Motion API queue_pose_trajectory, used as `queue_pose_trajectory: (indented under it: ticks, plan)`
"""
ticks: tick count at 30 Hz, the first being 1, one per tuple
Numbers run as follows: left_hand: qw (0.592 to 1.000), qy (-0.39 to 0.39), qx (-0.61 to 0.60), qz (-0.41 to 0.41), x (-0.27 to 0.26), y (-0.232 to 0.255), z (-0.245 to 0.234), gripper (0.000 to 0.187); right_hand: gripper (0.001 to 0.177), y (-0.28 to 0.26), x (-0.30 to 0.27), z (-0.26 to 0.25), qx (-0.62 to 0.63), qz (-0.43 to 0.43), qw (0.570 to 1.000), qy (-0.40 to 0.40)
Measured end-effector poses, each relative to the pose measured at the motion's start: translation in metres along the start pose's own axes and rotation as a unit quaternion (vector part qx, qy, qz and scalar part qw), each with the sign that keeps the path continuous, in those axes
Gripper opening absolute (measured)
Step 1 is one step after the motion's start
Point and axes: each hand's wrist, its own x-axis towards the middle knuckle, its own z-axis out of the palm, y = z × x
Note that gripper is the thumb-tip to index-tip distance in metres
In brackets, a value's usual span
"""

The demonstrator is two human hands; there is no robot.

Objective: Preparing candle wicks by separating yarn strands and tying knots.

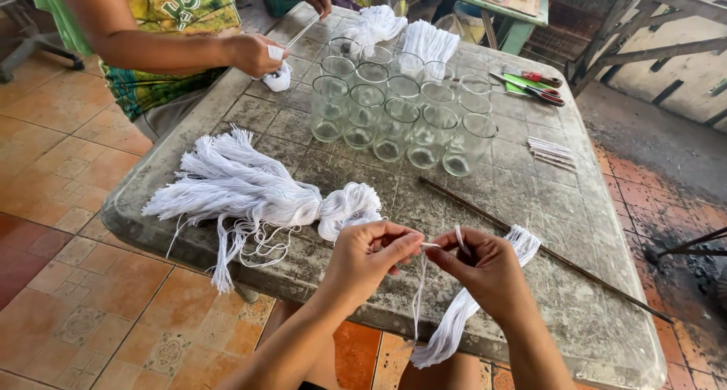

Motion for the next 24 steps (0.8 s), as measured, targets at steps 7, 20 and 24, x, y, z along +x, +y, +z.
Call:
queue_pose_trajectory:
  ticks: [7,20,24]
  plan:
    - [0.868,0.025,-0.477,-0.136,-0.037,-0.031,0.026,0.012,0.010,-0.015,-0.002,0.018,-0.120,-0.089,0.987,0.058]
    - [0.910,0.098,-0.308,0.259,-0.020,-0.035,0.038,0.011,0.006,-0.027,-0.026,0.022,0.099,-0.100,0.989,-0.042]
    - [0.927,0.141,-0.028,0.346,-0.026,-0.014,0.023,0.007,0.018,-0.013,-0.021,0.020,0.126,-0.044,0.990,-0.054]
